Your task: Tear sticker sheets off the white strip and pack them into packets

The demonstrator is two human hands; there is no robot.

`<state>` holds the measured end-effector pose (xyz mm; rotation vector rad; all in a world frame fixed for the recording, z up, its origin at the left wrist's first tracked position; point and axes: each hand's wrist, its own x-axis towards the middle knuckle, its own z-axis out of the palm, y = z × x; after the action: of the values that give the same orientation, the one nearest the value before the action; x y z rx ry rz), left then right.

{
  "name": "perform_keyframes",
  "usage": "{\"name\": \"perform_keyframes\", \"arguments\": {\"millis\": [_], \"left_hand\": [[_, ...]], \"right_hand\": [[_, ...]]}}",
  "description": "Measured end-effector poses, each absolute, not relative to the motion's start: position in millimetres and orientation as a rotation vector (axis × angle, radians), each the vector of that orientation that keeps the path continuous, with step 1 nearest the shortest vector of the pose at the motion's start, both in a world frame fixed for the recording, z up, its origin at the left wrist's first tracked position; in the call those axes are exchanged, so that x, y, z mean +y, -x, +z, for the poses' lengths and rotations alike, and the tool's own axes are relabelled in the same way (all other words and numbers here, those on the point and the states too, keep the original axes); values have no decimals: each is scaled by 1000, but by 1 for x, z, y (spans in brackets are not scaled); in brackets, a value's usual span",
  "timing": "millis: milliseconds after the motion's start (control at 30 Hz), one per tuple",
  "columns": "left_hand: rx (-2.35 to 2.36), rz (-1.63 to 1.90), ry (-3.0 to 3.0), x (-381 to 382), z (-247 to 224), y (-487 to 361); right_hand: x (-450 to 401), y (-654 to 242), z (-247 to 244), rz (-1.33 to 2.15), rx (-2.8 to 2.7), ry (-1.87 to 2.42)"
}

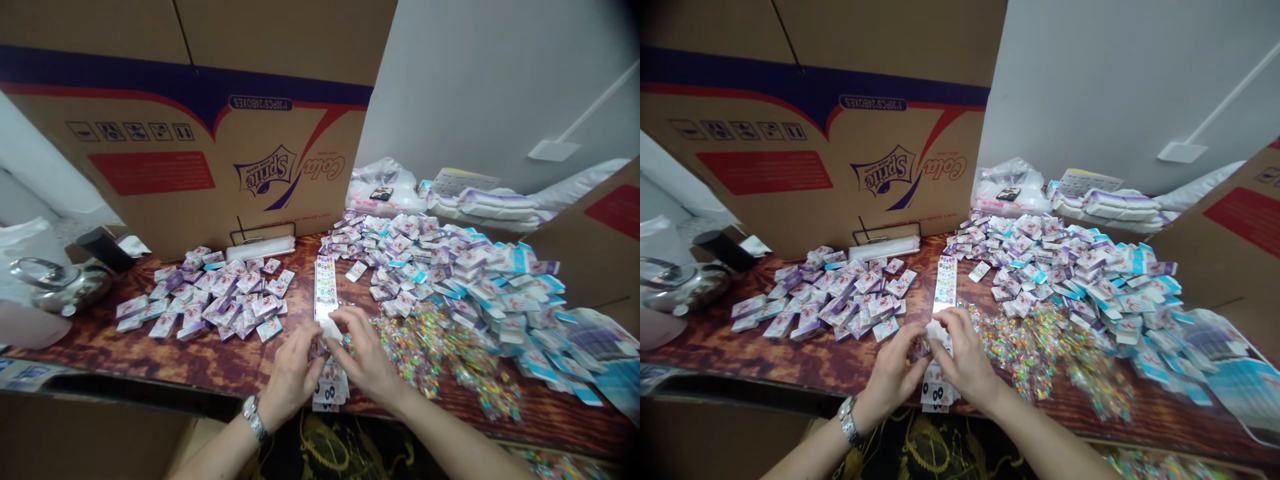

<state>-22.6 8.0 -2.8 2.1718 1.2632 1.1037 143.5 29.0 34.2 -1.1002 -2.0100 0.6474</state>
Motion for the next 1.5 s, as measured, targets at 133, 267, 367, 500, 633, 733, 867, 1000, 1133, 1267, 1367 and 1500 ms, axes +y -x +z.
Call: {"name": "perform_keyframes", "arguments": {"millis": [133,267,367,500,633,733,867,1000,1133,1267,1367,1500], "left_hand": [[1273,1103,-2216,9,-5,24],[1260,1049,-2237,10,-2,23],[1298,1069,-2245,10,-2,22],[1386,1130,-2243,8,-7,21],[1497,1149,-2264,6,-12,21],[1520,1127,-2324,6,-13,19],[1558,1092,-2388,6,-13,17],[1674,1021,-2448,5,-17,13],[1673,969,-2414,5,-17,13],[1623,959,-2463,10,-12,23],[1704,939,-2586,26,-7,44],[2128,817,-2590,63,-5,87]], "right_hand": [[25,-139,28,815,-1902,1201],[19,-134,28,779,-1847,1151],[18,-132,29,862,-1803,1091],[22,-128,27,1098,-1633,1088],[26,-123,21,1226,-1430,1167],[27,-121,22,1127,-1476,1191],[25,-120,28,879,-1640,1212],[14,-116,28,622,-1808,1138],[0,-110,20,369,-1928,980],[7,-118,15,541,-1996,965],[41,-138,9,637,-2050,1111],[105,-178,-15,368,-2065,1527]]}}
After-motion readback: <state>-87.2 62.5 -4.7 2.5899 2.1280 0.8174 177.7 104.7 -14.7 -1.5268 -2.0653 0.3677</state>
